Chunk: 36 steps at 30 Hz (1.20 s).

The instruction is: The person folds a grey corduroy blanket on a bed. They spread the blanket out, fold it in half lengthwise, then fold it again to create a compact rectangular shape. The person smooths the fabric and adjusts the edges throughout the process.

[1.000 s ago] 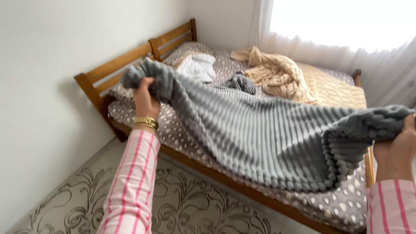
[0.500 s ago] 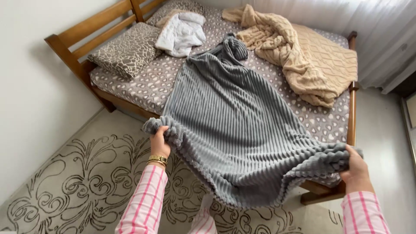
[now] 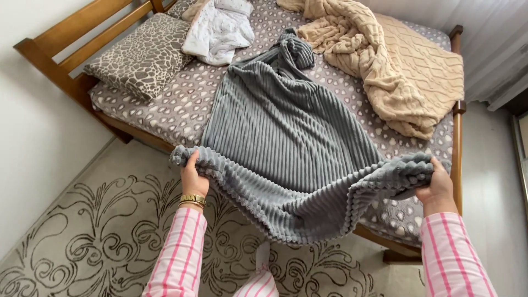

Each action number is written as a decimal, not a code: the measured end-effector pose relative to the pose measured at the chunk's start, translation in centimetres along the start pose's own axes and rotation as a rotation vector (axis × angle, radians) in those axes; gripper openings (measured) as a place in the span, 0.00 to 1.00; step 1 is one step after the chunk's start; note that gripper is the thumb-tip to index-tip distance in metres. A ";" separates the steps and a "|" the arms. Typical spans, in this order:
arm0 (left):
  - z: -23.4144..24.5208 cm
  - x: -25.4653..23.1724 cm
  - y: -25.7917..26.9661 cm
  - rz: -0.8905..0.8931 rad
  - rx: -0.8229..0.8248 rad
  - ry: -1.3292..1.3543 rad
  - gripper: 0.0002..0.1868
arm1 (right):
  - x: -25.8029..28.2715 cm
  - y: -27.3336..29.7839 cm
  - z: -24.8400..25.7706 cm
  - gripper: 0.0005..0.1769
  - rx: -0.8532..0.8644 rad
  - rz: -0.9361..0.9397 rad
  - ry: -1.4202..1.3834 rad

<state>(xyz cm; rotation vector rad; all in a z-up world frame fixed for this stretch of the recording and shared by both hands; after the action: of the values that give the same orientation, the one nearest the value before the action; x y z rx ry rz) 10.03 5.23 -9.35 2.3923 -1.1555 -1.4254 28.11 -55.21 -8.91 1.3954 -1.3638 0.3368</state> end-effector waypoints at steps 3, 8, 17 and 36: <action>-2.8 -1.1 -3.6 0.012 -0.042 -0.035 0.36 | 0.7 -1.0 -5.5 0.18 0.079 0.069 -0.003; -7.9 -1.5 -9.9 0.055 0.028 -0.042 0.33 | -0.8 -8.2 -10.0 0.09 0.102 0.058 -0.161; -12.9 0.0 -16.6 -0.074 0.142 -1.169 0.36 | -3.4 -18.4 -11.6 0.06 -0.024 0.013 -0.113; -14.2 11.9 -36.7 0.024 -0.324 -0.571 0.40 | -13.3 -34.9 -23.9 0.25 0.179 -0.193 0.422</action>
<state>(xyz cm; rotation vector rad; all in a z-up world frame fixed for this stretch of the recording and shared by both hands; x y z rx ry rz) 44.54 19.33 -26.80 1.7982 -0.9363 -2.1748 64.40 -38.12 -27.81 1.4873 -0.8638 0.5978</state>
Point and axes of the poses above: each hand's wrist, its own y-axis away from the middle knuckle, its own z-axis out of the back of the hand, x = y × z, the point moved 2 cm from there along -y, towards the middle knuckle, and after that the axes turned 2 degrees about x, right-handed, at the moved point
